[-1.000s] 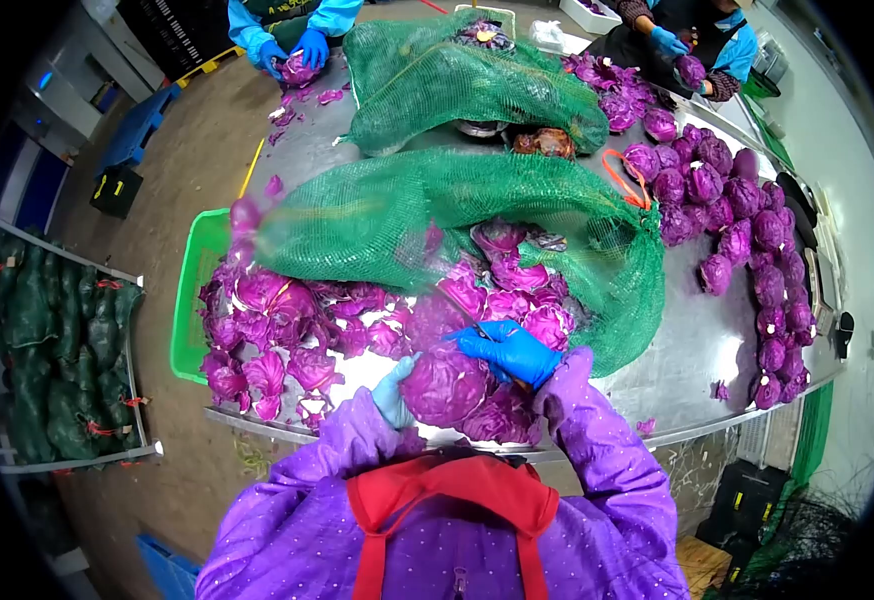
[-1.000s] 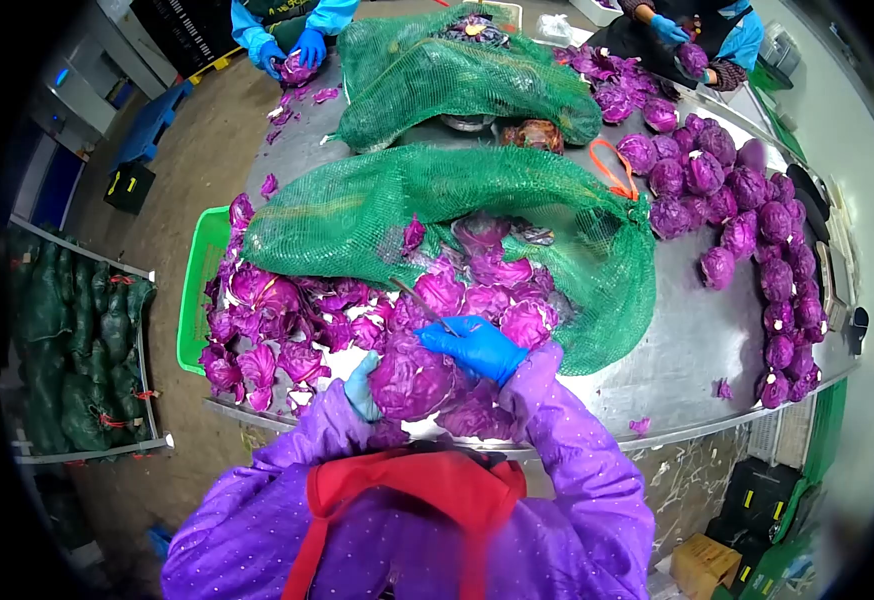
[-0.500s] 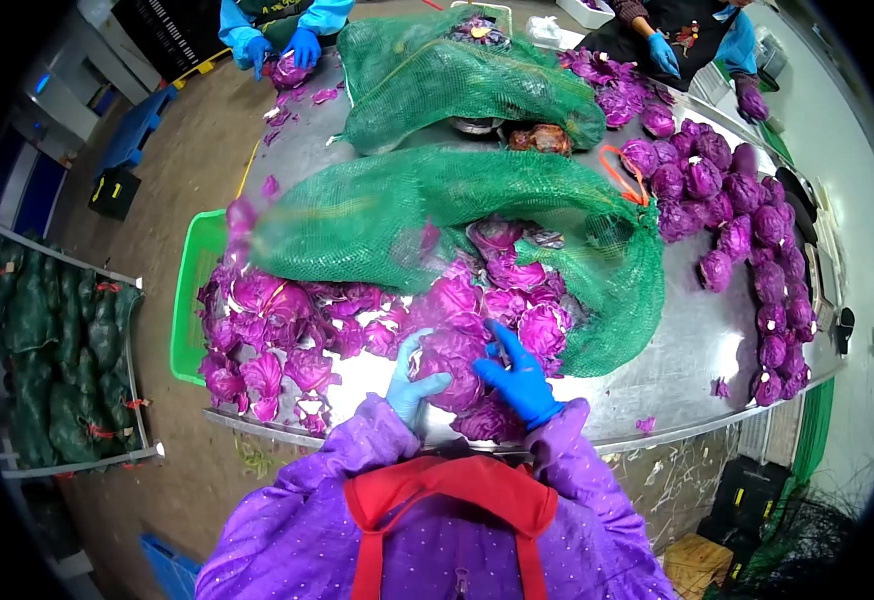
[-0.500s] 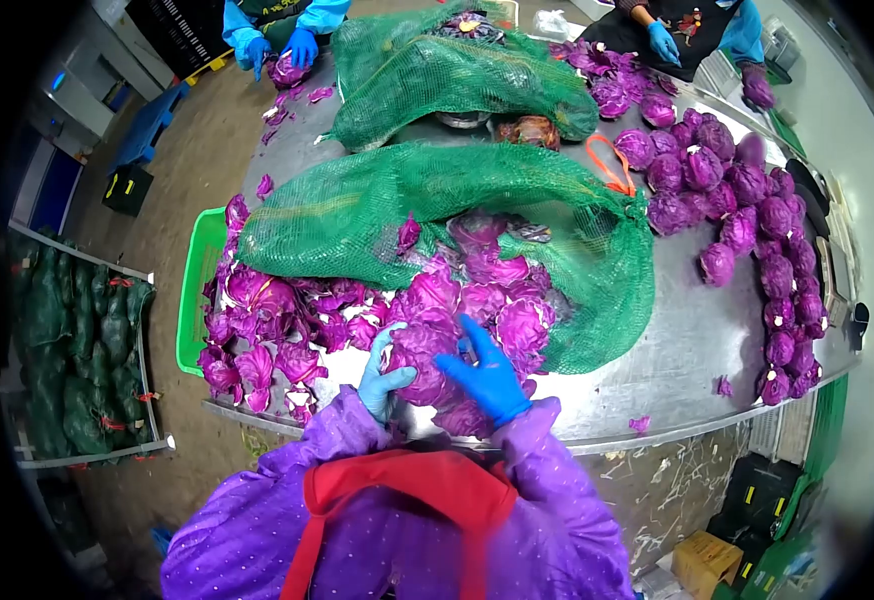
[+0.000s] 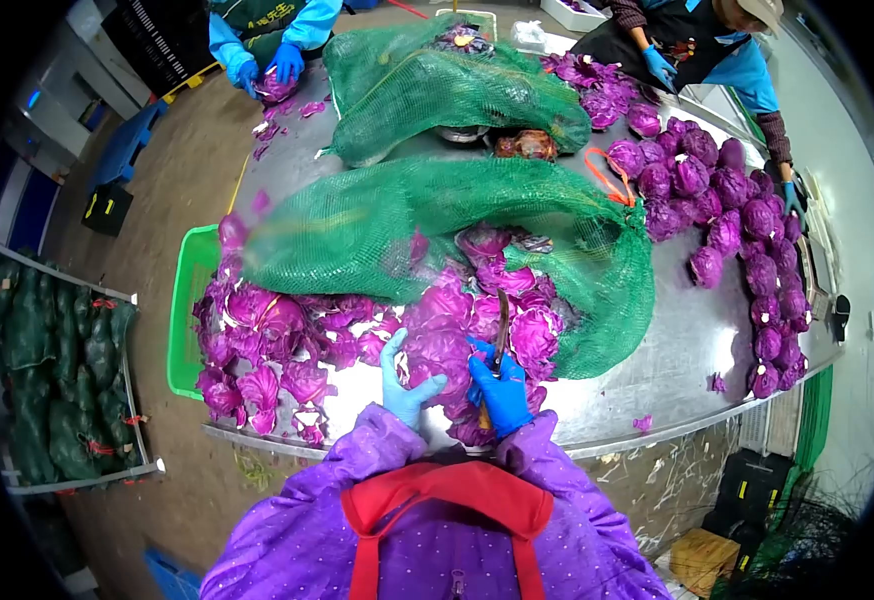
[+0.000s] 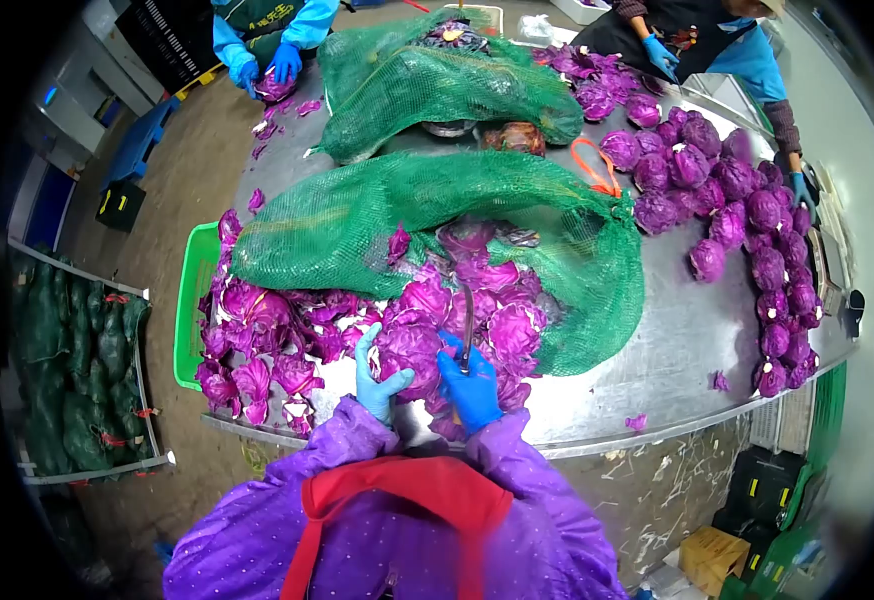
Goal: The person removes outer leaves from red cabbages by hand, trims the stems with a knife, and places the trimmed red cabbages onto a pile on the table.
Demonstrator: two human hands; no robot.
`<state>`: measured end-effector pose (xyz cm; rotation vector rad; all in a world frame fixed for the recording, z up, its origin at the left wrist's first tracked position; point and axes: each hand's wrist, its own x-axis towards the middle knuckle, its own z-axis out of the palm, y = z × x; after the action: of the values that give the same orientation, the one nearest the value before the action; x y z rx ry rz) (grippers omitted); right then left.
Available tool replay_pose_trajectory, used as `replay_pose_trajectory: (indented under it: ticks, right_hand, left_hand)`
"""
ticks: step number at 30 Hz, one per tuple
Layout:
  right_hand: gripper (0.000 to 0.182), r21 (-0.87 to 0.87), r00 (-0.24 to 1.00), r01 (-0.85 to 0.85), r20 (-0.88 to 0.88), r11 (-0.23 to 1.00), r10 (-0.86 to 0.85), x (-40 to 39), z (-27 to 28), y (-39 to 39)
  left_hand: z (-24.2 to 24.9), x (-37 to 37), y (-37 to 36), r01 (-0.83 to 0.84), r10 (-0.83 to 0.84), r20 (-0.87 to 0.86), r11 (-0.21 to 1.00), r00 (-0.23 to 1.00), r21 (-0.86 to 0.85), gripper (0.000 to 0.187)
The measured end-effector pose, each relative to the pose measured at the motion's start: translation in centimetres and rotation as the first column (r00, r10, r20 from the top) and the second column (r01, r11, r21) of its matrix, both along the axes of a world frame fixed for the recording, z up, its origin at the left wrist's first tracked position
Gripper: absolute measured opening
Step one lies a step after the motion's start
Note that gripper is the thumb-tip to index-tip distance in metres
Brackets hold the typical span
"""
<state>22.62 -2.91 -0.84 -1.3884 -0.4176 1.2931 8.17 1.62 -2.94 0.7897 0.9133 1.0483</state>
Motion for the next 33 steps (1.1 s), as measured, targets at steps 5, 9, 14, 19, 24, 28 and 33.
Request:
replay_pose_trajectory:
  ticks: [5, 9, 14, 19, 24, 28, 33]
  right_hand:
    - [0.022, -0.034, 0.979, 0.174, -0.103, 0.984, -0.177, 0.6, -5.1, -1.8]
    - [0.021, -0.082, 0.944, 0.093, -0.31, 0.992, -0.114, 1.8, -2.3, -1.3]
    - [0.026, -0.061, 0.979, -0.009, -0.204, 0.998, -0.004, 2.0, -0.7, -0.6]
    - [0.03, 0.204, 0.928, -0.181, 0.36, 0.962, 0.099, 1.6, -1.0, -0.1]
    - [0.027, -0.044, 0.766, -0.25, 0.602, 0.967, 0.225, 3.0, -1.8, 0.0]
    - [0.037, -0.025, 0.764, -0.246, 0.61, 0.969, 0.21, 6.5, -6.0, 0.1]
    - [0.066, 0.176, 0.696, -0.601, 0.594, 0.78, 0.403, 3.4, 0.0, 1.1]
  left_hand:
    - [-1.1, -0.2, -0.6, -0.001, 0.003, 0.129, 1.0, 0.992, -0.01, 0.085]
    - [0.0, 0.4, -0.6, 0.032, 0.047, 0.386, 0.98, 0.921, -0.197, 0.078]
    - [-1.0, -1.2, 1.3, 0.321, -0.287, 0.244, 0.94, 0.926, -0.114, 0.082]
    - [-1.6, -0.6, 1.3, 0.287, -0.288, -0.183, 0.957, 0.94, -0.031, 0.096]
    - [-4.2, 0.3, 0.5, 0.218, -0.24, -0.111, 0.959, 0.964, -0.179, 0.083]
    - [-4.2, -1.3, 0.6, 0.318, -0.335, -0.164, 0.94, 0.928, -0.125, 0.094]
    - [-2.8, -0.3, 1.5, 0.465, -0.43, -0.314, 0.884, 0.846, 0.044, 0.122]
